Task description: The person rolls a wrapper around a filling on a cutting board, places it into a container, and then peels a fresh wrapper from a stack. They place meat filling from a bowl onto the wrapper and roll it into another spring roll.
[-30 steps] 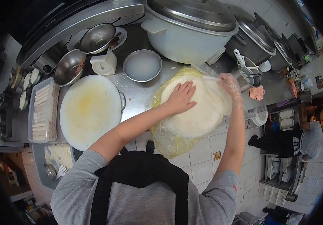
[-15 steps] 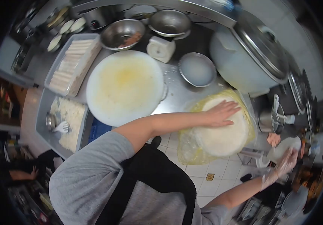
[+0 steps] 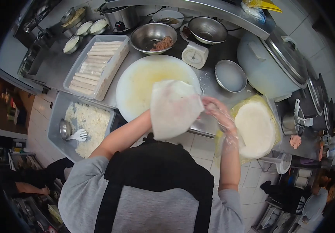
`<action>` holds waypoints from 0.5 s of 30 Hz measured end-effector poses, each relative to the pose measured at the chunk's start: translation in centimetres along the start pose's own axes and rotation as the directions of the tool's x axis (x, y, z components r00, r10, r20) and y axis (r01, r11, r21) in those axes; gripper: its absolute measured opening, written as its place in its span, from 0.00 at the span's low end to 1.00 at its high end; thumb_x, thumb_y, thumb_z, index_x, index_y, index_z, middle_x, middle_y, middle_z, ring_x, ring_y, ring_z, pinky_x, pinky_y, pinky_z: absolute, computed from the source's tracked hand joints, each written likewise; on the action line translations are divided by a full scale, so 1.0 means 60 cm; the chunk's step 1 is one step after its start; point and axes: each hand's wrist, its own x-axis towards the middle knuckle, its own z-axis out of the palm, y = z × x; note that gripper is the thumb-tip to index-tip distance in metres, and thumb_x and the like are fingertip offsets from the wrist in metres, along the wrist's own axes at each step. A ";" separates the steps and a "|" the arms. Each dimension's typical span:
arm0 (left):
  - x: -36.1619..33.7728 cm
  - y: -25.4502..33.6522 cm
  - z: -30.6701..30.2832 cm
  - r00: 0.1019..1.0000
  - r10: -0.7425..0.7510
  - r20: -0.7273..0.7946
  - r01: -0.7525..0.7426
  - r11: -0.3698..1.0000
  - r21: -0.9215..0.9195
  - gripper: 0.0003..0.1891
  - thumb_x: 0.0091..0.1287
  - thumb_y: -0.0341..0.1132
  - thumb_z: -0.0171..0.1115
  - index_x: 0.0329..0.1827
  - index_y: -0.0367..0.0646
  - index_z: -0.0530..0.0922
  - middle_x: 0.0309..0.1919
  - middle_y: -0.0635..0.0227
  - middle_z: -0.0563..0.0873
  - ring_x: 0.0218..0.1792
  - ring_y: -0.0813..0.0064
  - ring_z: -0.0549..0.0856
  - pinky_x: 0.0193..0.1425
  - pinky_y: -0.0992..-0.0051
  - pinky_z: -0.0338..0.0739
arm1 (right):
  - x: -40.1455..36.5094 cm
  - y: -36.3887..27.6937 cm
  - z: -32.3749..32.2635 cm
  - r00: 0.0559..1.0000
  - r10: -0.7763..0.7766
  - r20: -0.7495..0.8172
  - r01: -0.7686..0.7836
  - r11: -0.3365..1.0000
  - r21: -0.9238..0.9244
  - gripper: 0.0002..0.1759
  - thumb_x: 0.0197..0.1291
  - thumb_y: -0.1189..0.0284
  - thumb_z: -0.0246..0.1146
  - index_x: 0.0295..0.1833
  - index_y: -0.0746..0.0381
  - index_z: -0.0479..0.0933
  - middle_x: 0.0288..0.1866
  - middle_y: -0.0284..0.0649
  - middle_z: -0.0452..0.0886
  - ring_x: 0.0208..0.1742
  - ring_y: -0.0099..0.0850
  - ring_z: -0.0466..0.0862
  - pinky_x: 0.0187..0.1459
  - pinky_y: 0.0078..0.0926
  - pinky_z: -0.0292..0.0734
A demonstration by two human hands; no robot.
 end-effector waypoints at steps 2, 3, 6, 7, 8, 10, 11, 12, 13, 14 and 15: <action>-0.041 0.024 -0.004 0.982 0.043 -0.186 -0.014 0.987 0.157 0.27 0.75 0.46 0.41 0.71 0.39 0.62 0.66 0.62 0.71 0.63 0.72 0.73 0.68 0.72 0.67 | 0.043 -0.007 0.062 0.993 0.002 0.115 -0.005 1.000 0.028 0.18 0.55 0.70 0.62 0.52 0.65 0.78 0.56 0.40 0.79 0.49 0.25 0.77 0.53 0.26 0.71; -0.055 0.038 0.013 0.978 0.040 -0.206 0.000 0.981 0.192 0.28 0.75 0.49 0.39 0.72 0.40 0.62 0.68 0.62 0.69 0.65 0.72 0.71 0.69 0.71 0.66 | 0.064 -0.013 0.091 0.989 -0.065 0.133 0.068 0.998 -0.016 0.16 0.55 0.71 0.62 0.49 0.65 0.79 0.54 0.40 0.79 0.49 0.25 0.76 0.52 0.25 0.72; -0.098 0.057 0.026 0.936 0.208 -0.284 -0.113 0.942 0.317 0.29 0.74 0.51 0.39 0.70 0.41 0.63 0.69 0.62 0.68 0.67 0.70 0.70 0.70 0.69 0.64 | 0.108 -0.034 0.151 0.988 -0.102 0.117 0.122 0.977 -0.175 0.13 0.54 0.72 0.64 0.43 0.67 0.81 0.48 0.38 0.81 0.44 0.23 0.77 0.47 0.23 0.72; -0.111 0.060 0.024 0.907 0.289 -0.306 -0.171 0.917 0.361 0.28 0.74 0.51 0.40 0.69 0.41 0.65 0.69 0.62 0.68 0.67 0.70 0.70 0.70 0.68 0.64 | 0.116 -0.038 0.167 0.992 -0.087 0.094 0.107 0.966 -0.234 0.12 0.54 0.72 0.65 0.42 0.68 0.82 0.45 0.38 0.82 0.42 0.22 0.77 0.46 0.23 0.72; -0.120 0.067 0.016 0.905 0.343 -0.252 -0.115 0.767 0.631 0.28 0.73 0.51 0.42 0.69 0.41 0.65 0.69 0.62 0.68 0.67 0.69 0.69 0.70 0.67 0.64 | 0.117 -0.039 0.185 0.987 -0.117 0.112 0.144 0.950 -0.276 0.12 0.54 0.73 0.65 0.42 0.68 0.82 0.43 0.37 0.82 0.40 0.22 0.76 0.44 0.22 0.72; -0.130 0.085 0.004 0.915 0.388 -0.112 0.008 0.260 0.965 0.29 0.72 0.51 0.45 0.69 0.42 0.65 0.70 0.62 0.68 0.67 0.68 0.69 0.71 0.65 0.63 | 0.115 -0.035 0.215 0.973 -0.176 0.147 0.219 0.907 -0.359 0.12 0.54 0.74 0.64 0.43 0.68 0.81 0.38 0.35 0.82 0.38 0.21 0.76 0.42 0.22 0.72; -0.141 0.095 -0.002 0.902 0.390 -0.185 -0.009 0.444 0.896 0.28 0.70 0.50 0.48 0.68 0.42 0.67 0.68 0.61 0.69 0.65 0.68 0.70 0.70 0.65 0.64 | 0.125 -0.024 0.218 0.904 -0.391 0.174 0.427 0.842 -0.330 0.09 0.57 0.74 0.63 0.41 0.68 0.80 0.31 0.31 0.78 0.34 0.19 0.73 0.37 0.20 0.70; -0.156 0.112 0.005 0.891 0.375 -0.257 -0.029 0.612 0.791 0.28 0.69 0.49 0.51 0.66 0.42 0.68 0.66 0.61 0.71 0.64 0.68 0.72 0.69 0.65 0.65 | 0.133 -0.027 0.214 0.919 -0.369 0.140 0.393 0.882 -0.259 0.07 0.58 0.74 0.63 0.39 0.67 0.79 0.30 0.30 0.77 0.33 0.18 0.73 0.37 0.19 0.69; -0.173 0.133 0.017 0.881 0.342 -0.325 -0.052 0.756 0.653 0.27 0.68 0.48 0.53 0.65 0.42 0.69 0.64 0.60 0.73 0.62 0.68 0.73 0.67 0.65 0.66 | 0.140 -0.034 0.206 0.934 -0.343 0.105 0.357 0.916 -0.185 0.06 0.59 0.74 0.62 0.38 0.67 0.78 0.30 0.29 0.76 0.32 0.18 0.72 0.36 0.18 0.68; -0.188 0.156 0.030 0.875 0.294 -0.386 -0.076 0.868 0.490 0.26 0.66 0.47 0.56 0.64 0.42 0.71 0.63 0.60 0.75 0.60 0.68 0.75 0.66 0.65 0.67 | 0.143 -0.041 0.202 0.946 -0.315 0.069 0.321 0.941 -0.108 0.06 0.60 0.74 0.62 0.36 0.67 0.77 0.29 0.28 0.76 0.31 0.17 0.71 0.35 0.17 0.68; -0.198 0.182 0.045 0.870 0.232 -0.434 -0.096 0.945 0.313 0.26 0.65 0.46 0.58 0.63 0.42 0.72 0.61 0.59 0.76 0.58 0.69 0.77 0.65 0.65 0.68 | 0.135 -0.065 0.206 0.963 -0.264 0.058 0.268 0.959 -0.087 0.07 0.63 0.75 0.60 0.32 0.65 0.74 0.29 0.28 0.75 0.31 0.16 0.71 0.34 0.17 0.67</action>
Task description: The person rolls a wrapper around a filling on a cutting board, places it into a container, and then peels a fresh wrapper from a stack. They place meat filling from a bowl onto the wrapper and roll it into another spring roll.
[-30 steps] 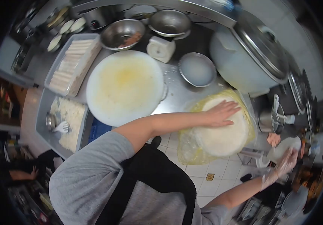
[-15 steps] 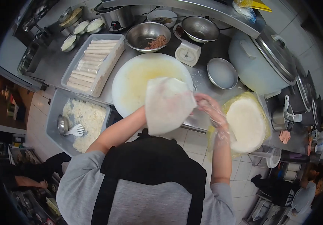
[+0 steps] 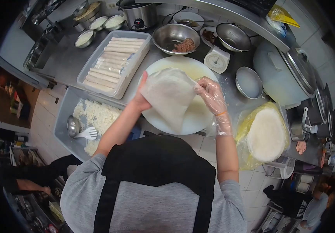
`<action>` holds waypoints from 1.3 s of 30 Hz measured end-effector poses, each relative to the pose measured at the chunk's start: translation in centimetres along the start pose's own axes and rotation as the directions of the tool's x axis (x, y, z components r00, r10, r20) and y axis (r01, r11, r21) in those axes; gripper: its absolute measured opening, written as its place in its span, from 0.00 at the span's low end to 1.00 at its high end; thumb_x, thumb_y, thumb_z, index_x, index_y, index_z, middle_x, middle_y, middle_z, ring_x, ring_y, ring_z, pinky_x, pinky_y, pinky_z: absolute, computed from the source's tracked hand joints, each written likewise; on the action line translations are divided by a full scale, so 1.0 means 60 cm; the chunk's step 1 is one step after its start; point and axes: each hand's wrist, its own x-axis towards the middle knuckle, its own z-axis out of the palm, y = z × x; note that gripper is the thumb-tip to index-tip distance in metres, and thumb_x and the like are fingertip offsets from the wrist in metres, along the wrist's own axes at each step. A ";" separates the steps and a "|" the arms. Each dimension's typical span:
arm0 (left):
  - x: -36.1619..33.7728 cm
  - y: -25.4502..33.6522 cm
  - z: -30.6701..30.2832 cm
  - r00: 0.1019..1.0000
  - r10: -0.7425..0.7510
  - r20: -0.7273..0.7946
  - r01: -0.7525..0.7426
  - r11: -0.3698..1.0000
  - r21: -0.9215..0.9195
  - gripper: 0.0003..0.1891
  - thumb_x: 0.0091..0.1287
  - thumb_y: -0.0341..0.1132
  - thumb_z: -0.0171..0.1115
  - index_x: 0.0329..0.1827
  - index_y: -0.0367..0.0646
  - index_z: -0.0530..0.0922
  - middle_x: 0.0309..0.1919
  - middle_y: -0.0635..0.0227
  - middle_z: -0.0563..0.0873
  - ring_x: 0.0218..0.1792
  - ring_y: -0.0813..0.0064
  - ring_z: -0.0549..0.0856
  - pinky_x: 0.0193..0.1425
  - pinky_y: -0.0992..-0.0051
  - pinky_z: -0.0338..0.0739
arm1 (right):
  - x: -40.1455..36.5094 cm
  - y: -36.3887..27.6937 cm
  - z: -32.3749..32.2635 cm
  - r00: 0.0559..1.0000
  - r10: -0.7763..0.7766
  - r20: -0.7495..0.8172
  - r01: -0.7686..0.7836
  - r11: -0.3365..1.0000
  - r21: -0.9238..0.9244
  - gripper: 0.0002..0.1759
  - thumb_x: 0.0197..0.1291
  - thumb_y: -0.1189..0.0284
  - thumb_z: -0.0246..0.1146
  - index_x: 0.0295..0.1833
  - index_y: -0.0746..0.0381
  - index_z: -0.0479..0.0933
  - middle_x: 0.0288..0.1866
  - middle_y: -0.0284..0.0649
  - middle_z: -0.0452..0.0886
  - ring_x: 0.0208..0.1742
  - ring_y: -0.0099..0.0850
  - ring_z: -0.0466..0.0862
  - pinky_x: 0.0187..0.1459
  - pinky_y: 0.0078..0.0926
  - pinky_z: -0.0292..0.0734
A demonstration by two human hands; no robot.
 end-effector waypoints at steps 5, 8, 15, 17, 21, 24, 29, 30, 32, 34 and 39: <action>-0.002 0.075 0.041 0.981 0.119 0.154 -0.171 0.150 0.974 0.15 0.61 0.37 0.65 0.47 0.37 0.81 0.39 0.58 0.85 0.40 0.71 0.83 0.48 0.69 0.74 | -0.012 -0.078 0.005 0.981 -0.193 -0.014 0.172 0.905 -0.389 0.08 0.61 0.73 0.61 0.32 0.65 0.73 0.29 0.29 0.75 0.31 0.17 0.71 0.34 0.18 0.67; 0.005 0.068 0.069 0.954 0.171 0.248 -0.271 0.128 0.954 0.10 0.61 0.34 0.65 0.38 0.35 0.81 0.24 0.65 0.83 0.27 0.77 0.80 0.35 0.75 0.74 | -0.024 -0.116 -0.022 0.889 -0.453 0.065 0.416 0.740 -0.529 0.08 0.59 0.72 0.62 0.31 0.65 0.73 0.29 0.28 0.74 0.31 0.18 0.71 0.34 0.18 0.67; 0.063 0.077 0.129 0.978 0.144 0.151 -0.200 0.449 0.871 0.08 0.63 0.35 0.65 0.36 0.39 0.81 0.24 0.76 0.80 0.24 0.89 0.75 0.28 0.81 0.71 | 0.003 -0.151 -0.113 0.981 -0.158 -0.113 0.124 0.956 -0.267 0.08 0.58 0.70 0.65 0.36 0.62 0.75 0.29 0.26 0.71 0.31 0.15 0.68 0.33 0.14 0.64; 0.100 0.065 0.087 0.975 0.207 0.077 -0.176 0.520 0.836 0.09 0.64 0.37 0.65 0.37 0.38 0.82 0.27 0.77 0.81 0.26 0.89 0.75 0.30 0.80 0.72 | 0.058 -0.109 -0.131 0.979 -0.154 -0.133 0.110 0.949 -0.294 0.08 0.58 0.69 0.65 0.38 0.61 0.75 0.29 0.25 0.71 0.30 0.14 0.68 0.33 0.13 0.63; 0.127 0.030 -0.065 0.953 0.263 -0.149 0.045 0.366 0.930 0.10 0.64 0.37 0.65 0.37 0.38 0.82 0.26 0.75 0.82 0.24 0.87 0.76 0.29 0.79 0.72 | 0.153 0.047 -0.166 0.970 -0.184 -0.160 0.092 0.885 -0.456 0.12 0.58 0.67 0.65 0.39 0.66 0.78 0.29 0.34 0.78 0.32 0.21 0.75 0.35 0.22 0.72; 0.092 0.023 -0.157 0.900 0.322 -0.294 0.252 0.166 0.953 0.10 0.63 0.37 0.65 0.39 0.38 0.82 0.23 0.74 0.82 0.23 0.86 0.77 0.29 0.80 0.71 | 0.116 0.074 -0.160 0.980 -0.073 -0.183 -0.035 0.850 -0.526 0.13 0.58 0.67 0.63 0.39 0.67 0.79 0.28 0.37 0.80 0.30 0.24 0.78 0.35 0.27 0.74; 0.049 0.026 -0.186 0.869 0.253 -0.426 0.282 0.454 0.845 0.11 0.60 0.35 0.67 0.41 0.37 0.82 0.24 0.72 0.83 0.23 0.84 0.78 0.28 0.81 0.71 | -0.002 0.135 -0.135 0.937 0.315 -0.151 -0.345 0.761 -0.549 0.12 0.58 0.67 0.62 0.34 0.67 0.78 0.21 0.34 0.77 0.23 0.22 0.76 0.29 0.24 0.72; 0.058 0.024 -0.189 0.828 0.331 -0.454 0.286 0.448 0.847 0.12 0.59 0.34 0.67 0.43 0.37 0.82 0.28 0.68 0.85 0.27 0.81 0.80 0.31 0.78 0.73 | -0.017 0.147 -0.125 0.929 0.341 -0.143 -0.366 0.794 -0.486 0.12 0.58 0.68 0.62 0.34 0.67 0.78 0.22 0.34 0.77 0.23 0.22 0.76 0.29 0.23 0.72; 0.081 0.020 -0.189 0.784 0.436 -0.441 0.261 0.414 0.872 0.16 0.57 0.33 0.67 0.47 0.37 0.82 0.36 0.62 0.87 0.32 0.76 0.83 0.36 0.74 0.77 | -0.038 0.168 -0.107 0.915 0.387 -0.119 -0.403 0.843 -0.357 0.11 0.59 0.68 0.62 0.34 0.67 0.78 0.22 0.33 0.77 0.24 0.20 0.75 0.28 0.21 0.71; 0.102 0.025 -0.171 0.846 0.436 -0.308 0.168 0.331 0.929 0.19 0.56 0.30 0.67 0.52 0.38 0.81 0.42 0.60 0.87 0.36 0.74 0.84 0.40 0.72 0.79 | -0.045 0.157 -0.083 0.903 0.395 -0.168 -0.426 0.874 -0.236 0.11 0.60 0.67 0.62 0.36 0.67 0.78 0.22 0.32 0.77 0.24 0.21 0.75 0.28 0.21 0.70; 0.163 0.043 -0.032 0.995 -0.103 -0.001 0.013 0.112 0.994 0.26 0.56 0.26 0.64 0.61 0.40 0.77 0.52 0.61 0.84 0.41 0.74 0.84 0.47 0.72 0.79 | -0.059 0.168 -0.090 0.871 0.403 -0.282 -0.418 0.908 0.007 0.16 0.62 0.63 0.61 0.46 0.66 0.77 0.32 0.35 0.80 0.32 0.22 0.78 0.36 0.18 0.72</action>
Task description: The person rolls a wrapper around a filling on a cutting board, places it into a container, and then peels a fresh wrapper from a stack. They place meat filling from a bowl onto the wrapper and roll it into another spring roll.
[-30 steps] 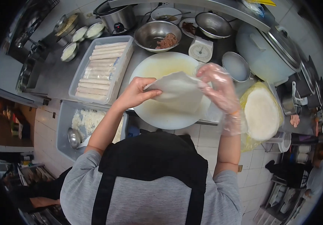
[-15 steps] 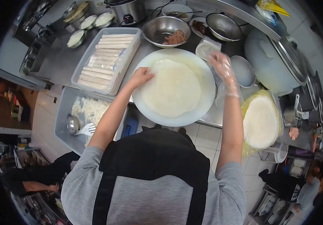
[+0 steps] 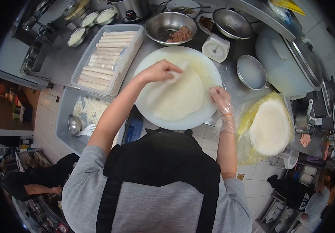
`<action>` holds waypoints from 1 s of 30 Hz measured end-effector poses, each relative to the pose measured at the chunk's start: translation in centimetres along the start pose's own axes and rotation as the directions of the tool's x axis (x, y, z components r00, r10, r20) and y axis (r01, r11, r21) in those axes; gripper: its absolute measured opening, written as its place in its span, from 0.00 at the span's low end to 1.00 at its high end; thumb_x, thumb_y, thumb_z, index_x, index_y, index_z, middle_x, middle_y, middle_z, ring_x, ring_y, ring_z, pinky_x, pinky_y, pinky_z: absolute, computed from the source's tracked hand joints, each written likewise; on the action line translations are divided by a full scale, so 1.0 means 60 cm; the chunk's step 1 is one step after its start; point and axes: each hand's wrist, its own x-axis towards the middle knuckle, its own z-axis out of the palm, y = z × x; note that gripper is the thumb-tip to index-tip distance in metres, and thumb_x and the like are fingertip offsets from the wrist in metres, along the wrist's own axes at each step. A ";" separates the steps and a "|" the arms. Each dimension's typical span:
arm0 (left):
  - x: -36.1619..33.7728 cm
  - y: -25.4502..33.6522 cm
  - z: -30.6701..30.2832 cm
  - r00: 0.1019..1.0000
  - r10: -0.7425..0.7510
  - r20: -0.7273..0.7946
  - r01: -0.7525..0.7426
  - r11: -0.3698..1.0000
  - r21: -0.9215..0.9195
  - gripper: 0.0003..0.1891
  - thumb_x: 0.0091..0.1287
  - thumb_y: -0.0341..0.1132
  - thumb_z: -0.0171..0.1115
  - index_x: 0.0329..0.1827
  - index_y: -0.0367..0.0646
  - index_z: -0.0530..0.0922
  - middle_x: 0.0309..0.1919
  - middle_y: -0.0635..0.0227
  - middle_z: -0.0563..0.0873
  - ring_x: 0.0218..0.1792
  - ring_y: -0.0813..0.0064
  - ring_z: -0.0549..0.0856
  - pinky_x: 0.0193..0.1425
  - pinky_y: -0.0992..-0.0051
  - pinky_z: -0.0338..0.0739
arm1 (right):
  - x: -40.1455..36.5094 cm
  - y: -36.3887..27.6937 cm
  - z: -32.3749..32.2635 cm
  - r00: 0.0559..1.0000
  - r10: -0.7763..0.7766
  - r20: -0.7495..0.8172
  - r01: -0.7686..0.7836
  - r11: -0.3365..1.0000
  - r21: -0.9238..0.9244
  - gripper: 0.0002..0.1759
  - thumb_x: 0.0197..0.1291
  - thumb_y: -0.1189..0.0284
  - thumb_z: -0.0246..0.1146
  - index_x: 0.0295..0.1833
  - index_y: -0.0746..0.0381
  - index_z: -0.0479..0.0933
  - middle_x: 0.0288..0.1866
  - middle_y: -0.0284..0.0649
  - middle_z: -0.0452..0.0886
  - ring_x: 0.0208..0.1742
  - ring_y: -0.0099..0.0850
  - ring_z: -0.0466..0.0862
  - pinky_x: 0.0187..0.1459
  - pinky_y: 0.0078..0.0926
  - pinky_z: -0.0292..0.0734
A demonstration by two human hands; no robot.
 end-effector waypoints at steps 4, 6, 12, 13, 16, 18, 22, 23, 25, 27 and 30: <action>-0.034 0.149 -0.007 0.980 0.148 -0.130 -0.178 0.949 -0.261 0.25 0.59 0.24 0.61 0.62 0.40 0.76 0.58 0.65 0.81 0.46 0.80 0.81 0.52 0.75 0.76 | 0.008 0.025 -0.015 0.999 0.046 -0.001 -0.039 0.862 0.505 0.35 0.63 0.48 0.58 0.63 0.66 0.68 0.53 0.42 0.77 0.50 0.27 0.78 0.53 0.25 0.72; -0.060 0.161 -0.019 0.950 0.172 -0.262 -0.255 0.909 -0.329 0.24 0.60 0.23 0.60 0.63 0.40 0.76 0.59 0.67 0.80 0.48 0.83 0.79 0.51 0.77 0.75 | 0.004 0.026 -0.020 0.996 0.037 0.080 -0.082 0.703 0.706 0.44 0.62 0.40 0.54 0.69 0.66 0.62 0.61 0.45 0.73 0.59 0.30 0.75 0.60 0.29 0.70; -0.131 0.030 0.013 0.910 -0.153 -0.386 -0.067 0.864 -0.499 0.29 0.61 0.24 0.63 0.68 0.45 0.71 0.59 0.67 0.79 0.48 0.87 0.79 0.44 0.88 0.73 | -0.005 -0.024 0.005 0.988 0.000 0.157 -0.117 0.671 0.732 0.51 0.58 0.33 0.50 0.70 0.67 0.60 0.63 0.48 0.73 0.60 0.33 0.76 0.58 0.32 0.74; -0.140 -0.007 0.033 0.892 -0.210 -0.401 -0.024 0.862 -0.506 0.31 0.61 0.24 0.63 0.70 0.46 0.69 0.58 0.67 0.79 0.47 0.86 0.79 0.43 0.87 0.74 | 0.008 -0.010 -0.004 0.974 0.033 0.225 -0.181 0.715 0.675 0.51 0.58 0.32 0.50 0.69 0.67 0.60 0.60 0.48 0.75 0.56 0.32 0.79 0.55 0.31 0.76; -0.156 -0.066 0.067 0.818 -0.381 -0.431 0.061 0.803 -0.593 0.36 0.59 0.24 0.65 0.73 0.47 0.64 0.54 0.66 0.80 0.44 0.82 0.81 0.41 0.83 0.76 | 0.041 0.001 -0.007 0.954 0.145 0.262 -0.265 0.817 0.513 0.45 0.60 0.38 0.55 0.66 0.67 0.64 0.48 0.46 0.79 0.39 0.29 0.83 0.41 0.26 0.81; -0.157 -0.087 0.068 0.759 -0.500 -0.417 0.055 0.687 -0.725 0.39 0.57 0.24 0.66 0.73 0.47 0.61 0.54 0.61 0.79 0.43 0.79 0.82 0.40 0.79 0.78 | 0.055 -0.006 0.004 0.968 0.176 0.179 -0.227 0.917 0.328 0.37 0.60 0.49 0.61 0.63 0.69 0.67 0.40 0.43 0.80 0.30 0.27 0.82 0.33 0.24 0.81; -0.146 -0.118 0.056 0.707 -0.452 -0.543 0.133 0.840 -0.526 0.38 0.54 0.21 0.66 0.71 0.41 0.63 0.42 0.61 0.82 0.34 0.77 0.84 0.33 0.77 0.80 | 0.058 -0.012 0.031 0.998 0.060 0.004 -0.060 0.995 -0.082 0.24 0.53 0.74 0.66 0.56 0.72 0.72 0.32 0.39 0.80 0.24 0.23 0.79 0.25 0.20 0.79; -0.147 -0.122 0.053 0.699 -0.456 -0.551 0.146 0.845 -0.514 0.38 0.54 0.21 0.66 0.71 0.40 0.63 0.39 0.61 0.83 0.32 0.77 0.84 0.32 0.77 0.80 | 0.061 -0.005 0.033 1.000 0.019 -0.017 -0.021 0.990 -0.136 0.23 0.51 0.80 0.67 0.54 0.72 0.73 0.31 0.39 0.80 0.24 0.23 0.79 0.24 0.19 0.78; -0.147 -0.122 0.049 0.682 -0.461 -0.568 0.135 0.843 -0.521 0.37 0.53 0.20 0.66 0.70 0.37 0.63 0.35 0.62 0.84 0.30 0.77 0.84 0.30 0.78 0.80 | 0.053 -0.009 0.033 0.998 0.041 -0.042 -0.044 0.996 -0.080 0.22 0.50 0.80 0.67 0.53 0.72 0.73 0.31 0.39 0.80 0.25 0.23 0.79 0.24 0.19 0.78; -0.147 -0.122 0.051 0.666 -0.466 -0.582 0.089 0.825 -0.559 0.37 0.53 0.20 0.66 0.69 0.35 0.63 0.31 0.64 0.84 0.28 0.77 0.84 0.29 0.78 0.80 | 0.047 -0.001 0.030 0.995 0.066 -0.072 -0.069 0.997 -0.032 0.22 0.50 0.81 0.68 0.52 0.71 0.74 0.31 0.38 0.79 0.25 0.23 0.79 0.23 0.19 0.77; -0.146 -0.123 0.046 0.671 -0.471 -0.572 0.108 0.826 -0.553 0.37 0.53 0.21 0.66 0.69 0.35 0.64 0.31 0.63 0.84 0.28 0.77 0.84 0.28 0.79 0.80 | 0.049 0.014 0.027 0.992 0.070 -0.105 -0.069 0.997 0.019 0.20 0.50 0.81 0.68 0.50 0.71 0.75 0.31 0.38 0.79 0.25 0.23 0.79 0.23 0.19 0.77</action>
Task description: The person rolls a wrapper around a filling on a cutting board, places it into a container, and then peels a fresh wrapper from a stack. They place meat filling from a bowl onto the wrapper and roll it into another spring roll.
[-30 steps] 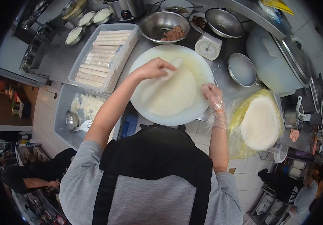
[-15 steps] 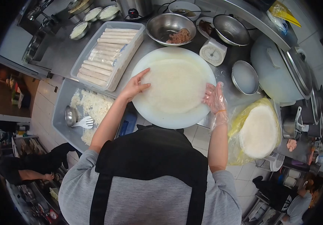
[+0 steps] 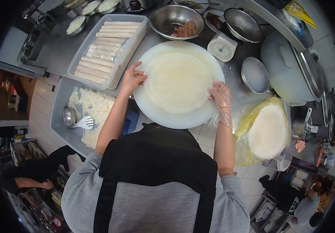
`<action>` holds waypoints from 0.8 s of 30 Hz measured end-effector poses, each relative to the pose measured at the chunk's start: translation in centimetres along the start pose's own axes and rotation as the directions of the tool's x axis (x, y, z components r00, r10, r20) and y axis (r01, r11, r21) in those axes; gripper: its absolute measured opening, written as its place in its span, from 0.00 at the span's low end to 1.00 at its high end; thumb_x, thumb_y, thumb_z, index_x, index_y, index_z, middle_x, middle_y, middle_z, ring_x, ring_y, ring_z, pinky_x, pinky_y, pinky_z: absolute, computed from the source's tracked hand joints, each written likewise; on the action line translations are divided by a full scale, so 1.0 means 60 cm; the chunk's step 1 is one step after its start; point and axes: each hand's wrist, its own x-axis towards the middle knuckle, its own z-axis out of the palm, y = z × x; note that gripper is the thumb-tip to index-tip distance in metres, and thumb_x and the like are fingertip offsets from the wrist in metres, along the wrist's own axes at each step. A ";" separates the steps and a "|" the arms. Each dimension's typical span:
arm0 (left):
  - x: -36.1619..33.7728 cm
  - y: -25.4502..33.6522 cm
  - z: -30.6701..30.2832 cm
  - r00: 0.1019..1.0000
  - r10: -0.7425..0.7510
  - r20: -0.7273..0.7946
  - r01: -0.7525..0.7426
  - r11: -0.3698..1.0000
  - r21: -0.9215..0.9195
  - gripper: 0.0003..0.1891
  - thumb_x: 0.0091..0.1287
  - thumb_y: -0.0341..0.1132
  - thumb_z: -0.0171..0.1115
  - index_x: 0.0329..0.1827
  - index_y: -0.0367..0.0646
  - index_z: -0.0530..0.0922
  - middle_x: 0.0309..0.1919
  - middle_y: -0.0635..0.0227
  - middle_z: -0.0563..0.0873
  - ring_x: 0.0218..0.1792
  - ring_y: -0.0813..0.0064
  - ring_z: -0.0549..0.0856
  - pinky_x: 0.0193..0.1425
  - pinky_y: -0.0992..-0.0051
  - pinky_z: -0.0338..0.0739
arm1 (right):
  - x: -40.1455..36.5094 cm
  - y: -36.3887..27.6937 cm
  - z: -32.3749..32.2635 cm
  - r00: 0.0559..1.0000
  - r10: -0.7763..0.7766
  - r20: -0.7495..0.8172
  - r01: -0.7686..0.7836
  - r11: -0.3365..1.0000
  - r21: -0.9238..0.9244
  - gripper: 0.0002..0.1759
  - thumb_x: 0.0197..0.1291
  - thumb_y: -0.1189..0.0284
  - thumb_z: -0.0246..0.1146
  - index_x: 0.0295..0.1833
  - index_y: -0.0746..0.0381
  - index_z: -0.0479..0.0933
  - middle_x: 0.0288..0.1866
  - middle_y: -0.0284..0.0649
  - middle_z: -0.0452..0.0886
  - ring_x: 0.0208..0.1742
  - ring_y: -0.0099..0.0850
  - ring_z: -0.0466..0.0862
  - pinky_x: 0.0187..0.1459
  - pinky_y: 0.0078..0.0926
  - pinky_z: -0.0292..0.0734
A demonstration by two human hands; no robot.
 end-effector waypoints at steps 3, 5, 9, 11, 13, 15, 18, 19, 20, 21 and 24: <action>-0.008 0.011 0.000 1.000 0.011 -0.015 -0.010 0.998 0.055 0.36 0.53 0.20 0.66 0.68 0.34 0.65 0.31 0.63 0.84 0.27 0.78 0.83 0.27 0.80 0.79 | -0.003 0.009 -0.005 0.999 -0.035 0.018 0.035 0.999 -0.001 0.19 0.50 0.81 0.68 0.49 0.71 0.75 0.31 0.38 0.80 0.25 0.22 0.79 0.23 0.19 0.76; -0.011 0.012 -0.003 1.000 0.014 -0.021 -0.011 0.992 0.125 0.34 0.53 0.22 0.67 0.66 0.35 0.68 0.31 0.63 0.84 0.27 0.77 0.83 0.29 0.78 0.79 | -0.003 0.008 -0.008 0.998 -0.059 0.027 0.060 0.997 -0.053 0.17 0.51 0.80 0.68 0.48 0.70 0.76 0.31 0.38 0.80 0.26 0.22 0.79 0.22 0.19 0.75; -0.013 0.022 -0.009 0.988 0.146 -0.053 -0.113 0.907 0.405 0.29 0.53 0.25 0.69 0.62 0.36 0.73 0.34 0.63 0.85 0.30 0.75 0.84 0.36 0.76 0.79 | -0.001 -0.051 -0.059 0.984 -0.096 0.153 0.144 0.928 -0.342 0.11 0.55 0.77 0.66 0.44 0.68 0.77 0.30 0.37 0.81 0.27 0.20 0.78 0.27 0.20 0.75; -0.003 0.028 -0.011 0.971 0.232 -0.061 -0.184 0.881 0.435 0.27 0.54 0.26 0.69 0.60 0.37 0.75 0.37 0.63 0.85 0.33 0.74 0.84 0.40 0.75 0.79 | 0.008 -0.109 -0.107 0.965 -0.228 0.129 0.261 0.891 -0.373 0.10 0.58 0.75 0.64 0.43 0.67 0.78 0.30 0.35 0.81 0.28 0.20 0.78 0.29 0.20 0.74; 0.009 0.029 -0.008 0.958 0.279 -0.065 -0.234 0.893 0.384 0.27 0.55 0.28 0.68 0.60 0.37 0.74 0.42 0.61 0.84 0.38 0.73 0.84 0.45 0.75 0.79 | 0.018 -0.160 -0.148 0.944 -0.305 0.127 0.317 0.945 -0.085 0.09 0.63 0.71 0.61 0.44 0.66 0.78 0.29 0.31 0.76 0.28 0.19 0.74 0.31 0.19 0.72; 0.046 0.033 0.000 0.951 0.299 -0.072 -0.274 0.930 0.244 0.28 0.58 0.29 0.67 0.63 0.38 0.72 0.50 0.58 0.82 0.45 0.71 0.84 0.48 0.73 0.80 | 0.009 -0.242 -0.146 0.906 -0.401 0.136 0.422 0.876 -0.231 0.09 0.63 0.72 0.61 0.43 0.67 0.78 0.30 0.32 0.78 0.29 0.19 0.75 0.33 0.19 0.73; 0.126 0.070 0.038 0.997 -0.036 -0.069 0.004 0.910 -0.414 0.33 0.61 0.30 0.65 0.70 0.41 0.63 0.59 0.57 0.76 0.54 0.67 0.81 0.52 0.68 0.80 | 0.026 -0.311 -0.075 0.831 -0.470 0.299 0.525 0.839 -0.140 0.09 0.63 0.72 0.60 0.42 0.67 0.79 0.31 0.32 0.79 0.31 0.18 0.75 0.36 0.19 0.73; 0.169 0.071 0.052 0.993 -0.063 -0.097 0.012 0.892 -0.452 0.35 0.63 0.31 0.64 0.72 0.43 0.58 0.61 0.57 0.73 0.56 0.64 0.79 0.53 0.63 0.80 | 0.050 -0.315 -0.047 0.821 -0.451 0.351 0.538 0.817 -0.209 0.11 0.61 0.70 0.61 0.41 0.67 0.80 0.32 0.34 0.81 0.33 0.20 0.77 0.38 0.22 0.74; 0.205 0.073 0.065 0.989 -0.087 -0.121 0.017 0.872 -0.489 0.38 0.64 0.31 0.63 0.74 0.46 0.53 0.64 0.57 0.71 0.58 0.62 0.77 0.53 0.58 0.81 | 0.071 -0.329 -0.012 0.748 -0.513 0.421 0.657 0.664 -0.358 0.13 0.59 0.68 0.61 0.41 0.67 0.80 0.33 0.39 0.83 0.34 0.27 0.80 0.41 0.28 0.75; 0.221 0.085 0.078 0.990 -0.110 -0.091 0.048 0.855 -0.517 0.38 0.64 0.31 0.63 0.75 0.48 0.52 0.64 0.57 0.70 0.60 0.60 0.76 0.52 0.56 0.81 | 0.107 -0.330 0.020 0.736 -0.507 0.449 0.675 0.599 -0.430 0.16 0.58 0.65 0.61 0.43 0.67 0.80 0.34 0.44 0.83 0.36 0.34 0.81 0.43 0.33 0.75; 0.276 0.100 0.104 0.996 -0.084 0.013 0.079 0.854 -0.515 0.39 0.64 0.24 0.58 0.74 0.56 0.49 0.61 0.57 0.72 0.58 0.58 0.78 0.44 0.53 0.85 | 0.211 -0.340 0.096 0.805 -0.376 0.459 0.593 0.524 -0.610 0.16 0.55 0.63 0.60 0.42 0.65 0.79 0.36 0.52 0.81 0.39 0.47 0.80 0.45 0.37 0.74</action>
